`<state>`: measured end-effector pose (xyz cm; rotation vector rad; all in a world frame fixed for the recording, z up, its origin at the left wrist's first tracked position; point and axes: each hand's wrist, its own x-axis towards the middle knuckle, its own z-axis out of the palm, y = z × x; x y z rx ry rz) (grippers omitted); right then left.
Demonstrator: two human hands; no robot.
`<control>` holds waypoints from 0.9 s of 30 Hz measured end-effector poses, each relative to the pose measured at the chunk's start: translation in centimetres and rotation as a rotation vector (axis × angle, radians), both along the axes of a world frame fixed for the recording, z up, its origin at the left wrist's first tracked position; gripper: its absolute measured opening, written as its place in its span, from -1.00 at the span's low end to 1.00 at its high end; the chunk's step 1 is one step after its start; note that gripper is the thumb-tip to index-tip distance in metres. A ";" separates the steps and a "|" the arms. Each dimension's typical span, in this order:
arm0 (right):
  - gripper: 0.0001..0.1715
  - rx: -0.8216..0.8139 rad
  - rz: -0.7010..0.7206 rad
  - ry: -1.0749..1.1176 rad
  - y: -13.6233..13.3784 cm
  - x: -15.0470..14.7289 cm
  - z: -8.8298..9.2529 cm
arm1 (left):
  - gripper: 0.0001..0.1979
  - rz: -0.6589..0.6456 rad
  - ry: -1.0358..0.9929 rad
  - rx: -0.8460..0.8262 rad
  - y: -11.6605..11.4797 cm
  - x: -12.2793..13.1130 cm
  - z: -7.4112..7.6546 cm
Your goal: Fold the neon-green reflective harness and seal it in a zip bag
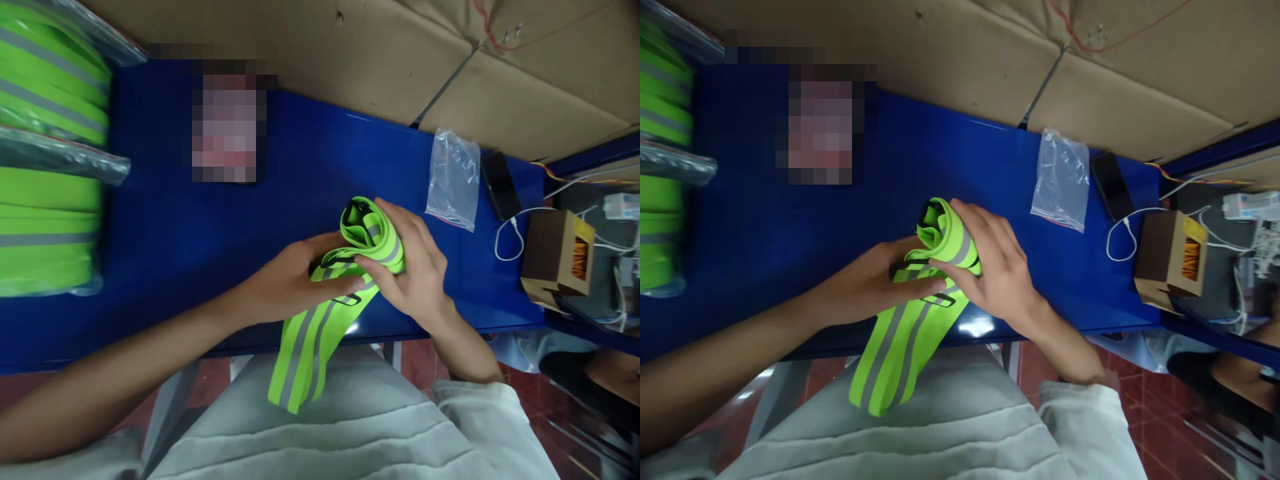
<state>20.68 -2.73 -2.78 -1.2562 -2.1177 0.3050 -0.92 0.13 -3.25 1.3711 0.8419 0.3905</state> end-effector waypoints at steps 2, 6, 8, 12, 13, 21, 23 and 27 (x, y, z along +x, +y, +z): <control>-0.29 0.014 0.003 -0.033 -0.1 0.1 0.0 | -0.40 0.170 0.029 0.201 -0.1 0.0 -0.1; -0.28 0.008 0.001 -0.029 0.0 0.0 -0.3 | -0.60 -0.061 0.066 0.014 -0.6 0.1 -0.6; -0.29 -0.001 0.016 -0.018 0.1 -0.2 -0.5 | -0.64 -0.174 0.072 -0.167 -1.2 0.5 -1.1; -0.34 -0.059 0.033 0.042 0.0 -0.8 -0.9 | -0.68 -0.123 -0.044 -0.283 -2.5 1.4 -2.3; -0.36 -0.076 0.030 0.059 0.0 -0.9 -0.9 | -0.70 -0.116 -0.067 -0.305 -2.7 1.6 -2.4; -0.36 -0.307 0.067 0.137 0.0 0.2 0.4 | -0.87 -0.180 0.089 0.122 -1.5 0.4 -0.6; -0.43 -0.384 0.057 0.187 0.1 0.2 0.4 | -0.89 -0.193 0.078 0.114 -1.2 0.1 -0.5; -0.60 -0.590 0.012 0.352 0.3 -0.3 0.4 | -0.90 -0.204 -0.103 -0.169 -1.5 0.7 -1.2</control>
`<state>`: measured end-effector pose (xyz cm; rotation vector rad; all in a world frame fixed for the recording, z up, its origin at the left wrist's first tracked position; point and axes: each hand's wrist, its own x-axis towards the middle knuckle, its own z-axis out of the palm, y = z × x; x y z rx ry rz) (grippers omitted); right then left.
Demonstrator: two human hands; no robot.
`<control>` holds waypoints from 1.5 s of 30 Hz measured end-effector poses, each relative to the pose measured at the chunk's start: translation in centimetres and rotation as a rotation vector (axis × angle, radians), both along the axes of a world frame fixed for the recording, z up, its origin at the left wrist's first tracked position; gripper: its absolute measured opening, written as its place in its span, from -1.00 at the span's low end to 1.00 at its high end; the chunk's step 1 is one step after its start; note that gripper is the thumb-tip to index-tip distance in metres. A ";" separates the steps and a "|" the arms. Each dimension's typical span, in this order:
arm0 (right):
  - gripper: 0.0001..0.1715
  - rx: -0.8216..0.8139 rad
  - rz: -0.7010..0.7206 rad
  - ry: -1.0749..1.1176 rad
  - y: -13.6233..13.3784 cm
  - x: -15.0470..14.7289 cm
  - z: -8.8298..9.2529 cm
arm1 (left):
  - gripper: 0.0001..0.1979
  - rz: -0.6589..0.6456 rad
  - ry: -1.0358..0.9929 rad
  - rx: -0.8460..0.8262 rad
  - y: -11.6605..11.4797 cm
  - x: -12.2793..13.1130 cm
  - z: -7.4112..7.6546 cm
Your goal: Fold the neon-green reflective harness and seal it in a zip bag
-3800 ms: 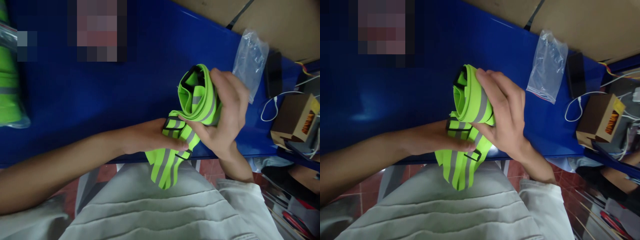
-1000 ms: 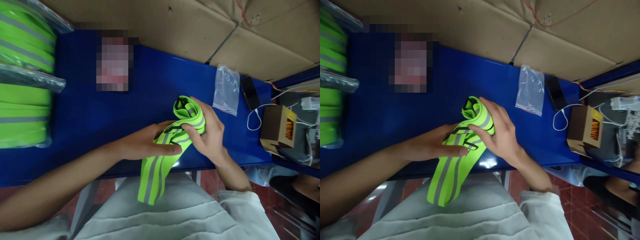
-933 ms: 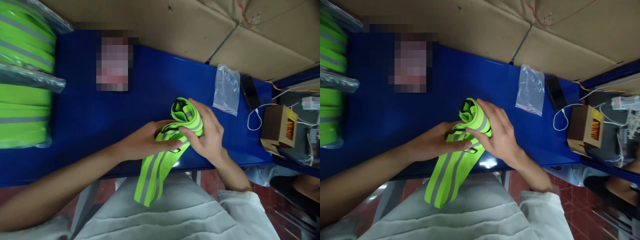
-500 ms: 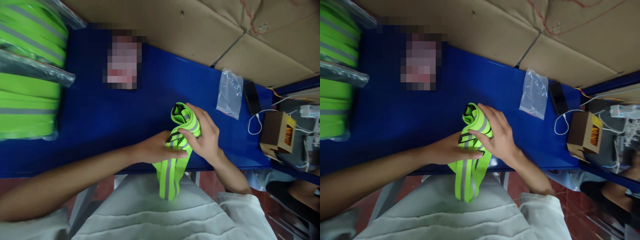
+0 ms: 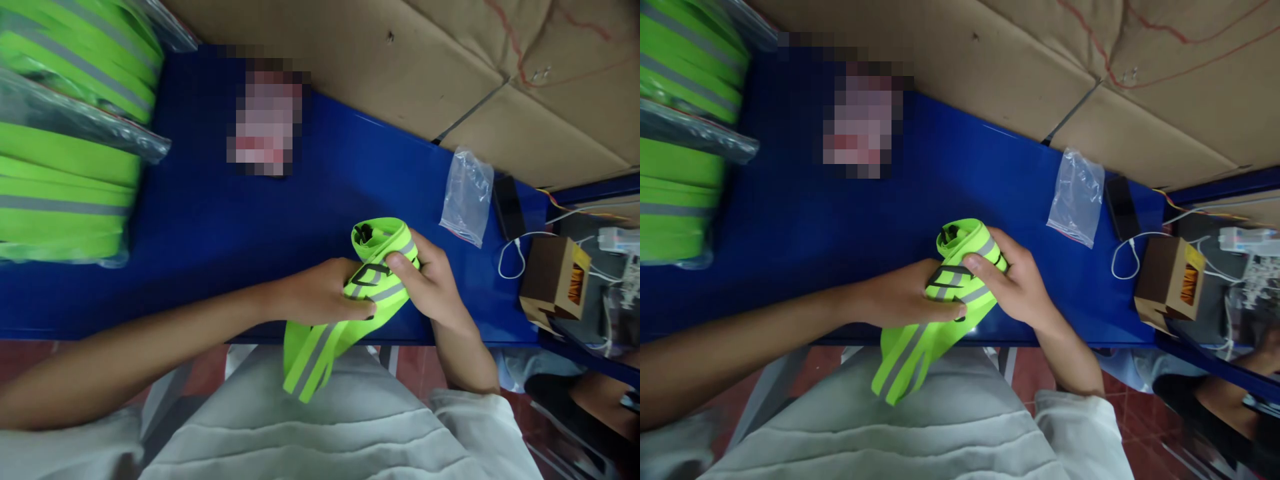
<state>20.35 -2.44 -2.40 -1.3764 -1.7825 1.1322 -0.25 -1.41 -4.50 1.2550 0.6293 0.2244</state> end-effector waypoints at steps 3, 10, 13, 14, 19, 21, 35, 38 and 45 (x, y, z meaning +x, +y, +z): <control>-0.61 -0.024 -0.069 0.034 -0.1 -0.7 -0.1 | -0.79 0.014 -0.071 -0.162 -1.0 0.9 -1.0; -0.58 0.165 -0.165 -0.026 -0.4 0.1 0.1 | -0.61 0.032 -0.111 -0.355 -1.3 1.0 -1.0; -0.57 0.147 -0.162 -0.037 -0.1 0.8 0.4 | -0.62 0.051 0.012 -0.106 0.3 -0.1 0.3; -0.58 0.116 -0.149 -0.025 0.0 1.0 0.4 | -0.62 0.030 0.058 -0.028 0.9 -0.5 0.7; -0.51 -0.175 -0.112 0.144 0.4 1.1 -0.6 | -0.68 -0.059 0.206 0.201 2.9 -1.9 1.7; -0.48 -0.285 -0.128 0.224 0.4 0.9 -1.1 | -0.71 -0.082 0.243 0.198 3.2 -2.1 1.4; -0.42 -0.669 -0.189 0.438 1.4 0.5 -1.5 | -0.77 -0.045 -0.035 -0.106 1.6 -0.8 -0.8; -0.37 -0.745 -0.116 0.437 1.3 0.3 -1.9 | -0.78 -0.089 0.003 -0.058 1.8 -1.0 -1.1; -0.56 -0.112 -0.224 0.091 0.6 -0.5 -3.0 | -0.73 -0.147 -0.012 -0.079 1.7 -1.0 -1.2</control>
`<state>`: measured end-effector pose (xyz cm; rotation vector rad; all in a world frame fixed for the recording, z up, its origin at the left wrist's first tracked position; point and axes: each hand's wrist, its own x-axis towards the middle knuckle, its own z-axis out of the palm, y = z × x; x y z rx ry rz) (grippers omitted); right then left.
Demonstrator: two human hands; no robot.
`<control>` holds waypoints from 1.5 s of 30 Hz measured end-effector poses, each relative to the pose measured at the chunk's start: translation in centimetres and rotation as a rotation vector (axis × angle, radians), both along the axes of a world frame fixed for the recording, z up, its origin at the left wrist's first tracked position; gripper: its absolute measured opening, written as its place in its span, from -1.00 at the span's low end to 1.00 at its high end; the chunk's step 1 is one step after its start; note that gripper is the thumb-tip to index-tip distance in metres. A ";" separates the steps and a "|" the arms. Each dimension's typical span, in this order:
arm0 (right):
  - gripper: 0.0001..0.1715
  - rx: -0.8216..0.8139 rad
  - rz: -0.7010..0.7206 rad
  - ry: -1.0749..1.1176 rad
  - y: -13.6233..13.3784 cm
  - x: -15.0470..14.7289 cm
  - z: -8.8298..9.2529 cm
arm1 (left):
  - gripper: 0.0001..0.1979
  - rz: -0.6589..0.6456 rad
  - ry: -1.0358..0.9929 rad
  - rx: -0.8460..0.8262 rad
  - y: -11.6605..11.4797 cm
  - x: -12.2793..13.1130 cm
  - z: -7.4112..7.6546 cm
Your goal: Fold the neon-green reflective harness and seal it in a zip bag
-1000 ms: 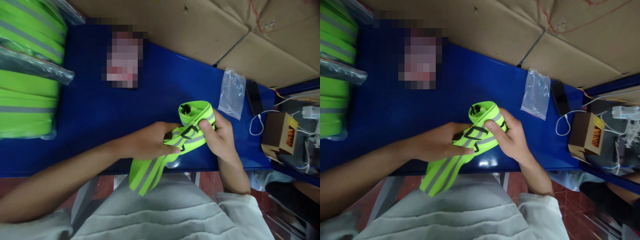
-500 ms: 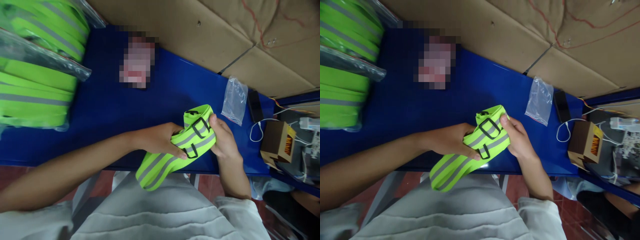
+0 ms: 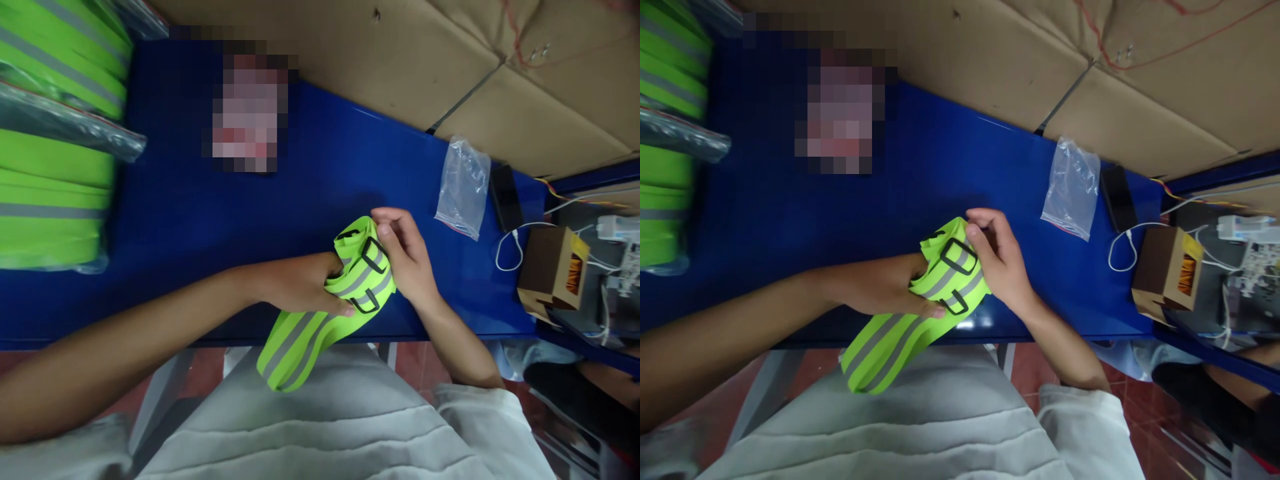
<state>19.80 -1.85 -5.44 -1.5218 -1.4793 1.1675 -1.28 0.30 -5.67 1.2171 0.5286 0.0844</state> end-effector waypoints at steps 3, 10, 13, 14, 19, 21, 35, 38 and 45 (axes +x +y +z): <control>-0.66 0.277 0.036 -0.238 -0.1 0.3 0.3 | -0.73 0.025 0.052 0.023 0.0 0.0 0.1; 0.15 0.179 0.479 -0.434 -0.9 0.7 1.8 | -0.77 0.043 -0.042 0.192 -0.7 0.3 -0.1; 0.24 0.115 0.461 -0.445 -1.2 0.5 1.9 | -0.78 0.088 -0.004 0.210 -1.0 0.6 -0.2; 0.18 0.116 0.438 -0.433 -1.2 0.3 1.9 | -0.78 0.116 0.008 0.171 -1.0 0.7 -0.2; -0.07 0.133 0.291 -0.358 -1.1 -0.1 1.8 | -0.70 0.237 0.089 -0.352 -0.7 1.0 -0.1; -0.11 0.115 0.250 -0.315 -1.0 0.0 1.9 | -0.68 0.240 0.089 -0.546 -0.8 1.0 0.2; 0.10 -0.170 0.507 0.032 0.6 2.8 3.5 | -0.84 0.160 0.032 -0.026 -1.1 0.7 0.6; 0.12 -0.195 0.648 0.061 0.7 3.3 3.8 | -0.85 0.079 -0.017 -0.009 -0.7 0.4 0.7; -0.04 -0.023 0.496 -0.155 -0.5 0.9 2.6 | -0.89 0.085 0.022 0.046 -0.6 0.4 0.4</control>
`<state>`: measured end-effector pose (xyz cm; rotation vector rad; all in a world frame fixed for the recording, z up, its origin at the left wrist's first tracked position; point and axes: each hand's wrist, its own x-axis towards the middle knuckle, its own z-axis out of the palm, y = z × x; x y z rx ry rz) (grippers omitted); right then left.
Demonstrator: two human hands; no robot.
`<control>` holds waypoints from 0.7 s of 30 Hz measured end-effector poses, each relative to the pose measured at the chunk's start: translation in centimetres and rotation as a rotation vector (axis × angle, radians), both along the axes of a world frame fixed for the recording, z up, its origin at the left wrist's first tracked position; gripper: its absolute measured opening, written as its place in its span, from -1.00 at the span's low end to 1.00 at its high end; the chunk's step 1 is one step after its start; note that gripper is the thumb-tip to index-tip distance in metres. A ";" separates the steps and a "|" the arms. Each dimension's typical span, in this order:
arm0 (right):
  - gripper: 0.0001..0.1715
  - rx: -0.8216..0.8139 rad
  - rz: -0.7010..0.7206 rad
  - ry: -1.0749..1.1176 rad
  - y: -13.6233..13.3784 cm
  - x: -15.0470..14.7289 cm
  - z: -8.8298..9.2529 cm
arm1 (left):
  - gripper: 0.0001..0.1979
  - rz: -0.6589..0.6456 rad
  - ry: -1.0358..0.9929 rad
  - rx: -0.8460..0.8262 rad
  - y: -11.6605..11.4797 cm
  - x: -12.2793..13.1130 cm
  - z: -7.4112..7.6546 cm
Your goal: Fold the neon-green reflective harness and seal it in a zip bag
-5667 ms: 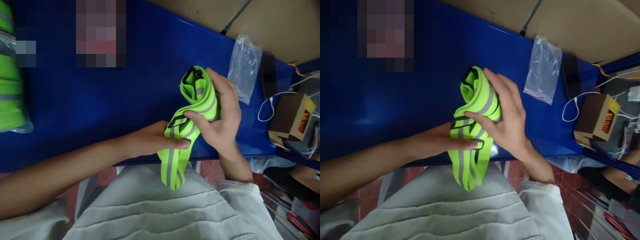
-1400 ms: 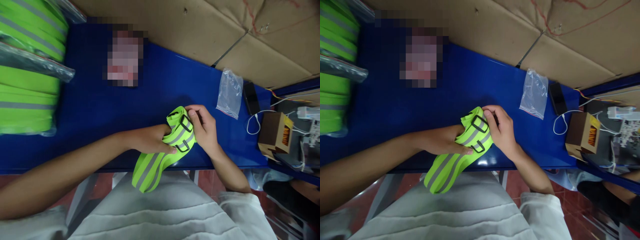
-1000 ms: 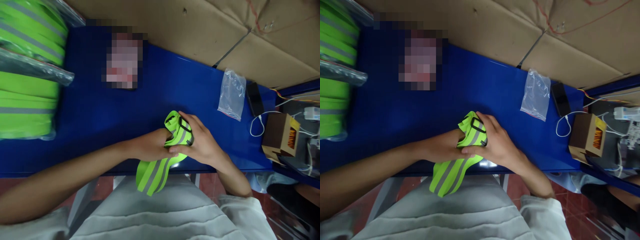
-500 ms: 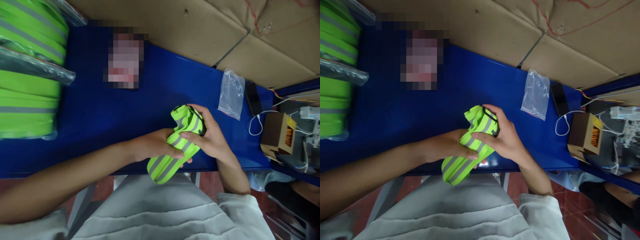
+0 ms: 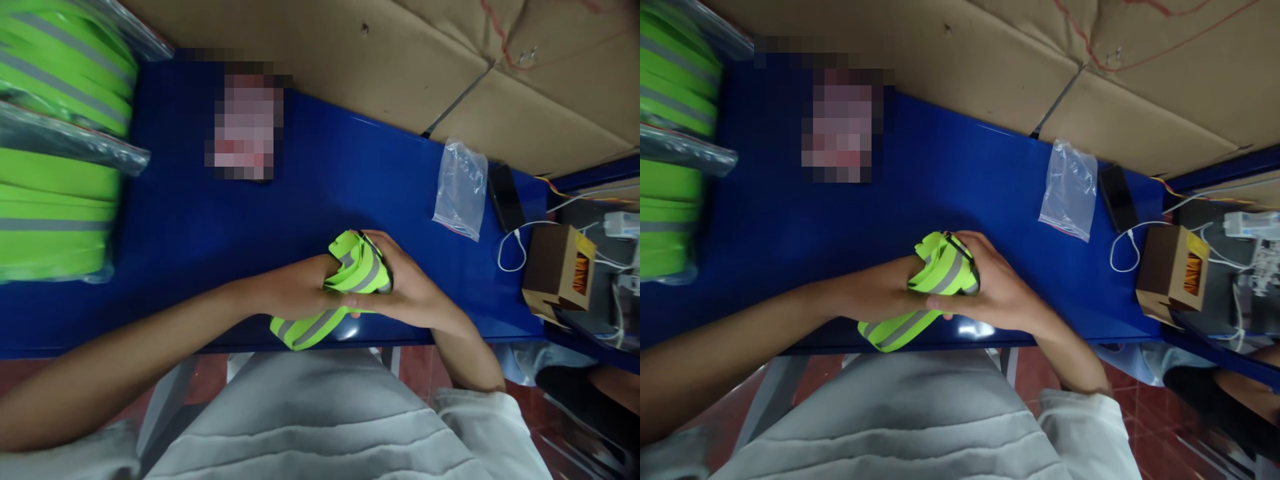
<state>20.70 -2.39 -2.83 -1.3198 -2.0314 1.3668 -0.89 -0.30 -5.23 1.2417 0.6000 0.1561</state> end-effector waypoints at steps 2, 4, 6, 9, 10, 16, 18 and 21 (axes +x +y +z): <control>-0.23 0.008 -0.100 0.023 -0.1 -0.6 -0.3 | -0.84 -0.002 -0.045 -0.033 0.1 -0.1 -0.1; -0.27 0.029 -0.134 0.055 -0.1 -0.8 -0.4 | -0.82 0.019 -0.065 -0.048 0.1 -0.1 -0.1; -0.18 0.043 -0.108 0.093 0.1 -0.5 -0.3 | -0.83 0.029 -0.051 -0.045 0.2 -0.2 -0.1; 0.02 -0.086 0.000 0.198 0.7 0.5 0.1 | -0.87 0.053 -0.070 -0.030 0.1 -0.1 -0.1; 0.01 -0.178 0.023 0.256 0.9 0.8 0.2 | -0.87 0.055 -0.100 -0.042 0.1 -0.1 -0.1; -0.47 -0.667 -0.325 0.550 1.5 0.7 -0.3 | -0.82 -0.001 -0.202 -0.124 -0.2 -0.2 -0.4; -0.53 -0.705 -0.401 0.551 1.4 0.0 -0.8 | -0.82 -0.011 -0.185 -0.122 -0.1 -0.3 -0.4; -0.43 -0.717 -0.399 0.529 1.2 -0.5 -1.1 | -0.82 -0.018 -0.155 -0.092 0.3 -0.5 -0.1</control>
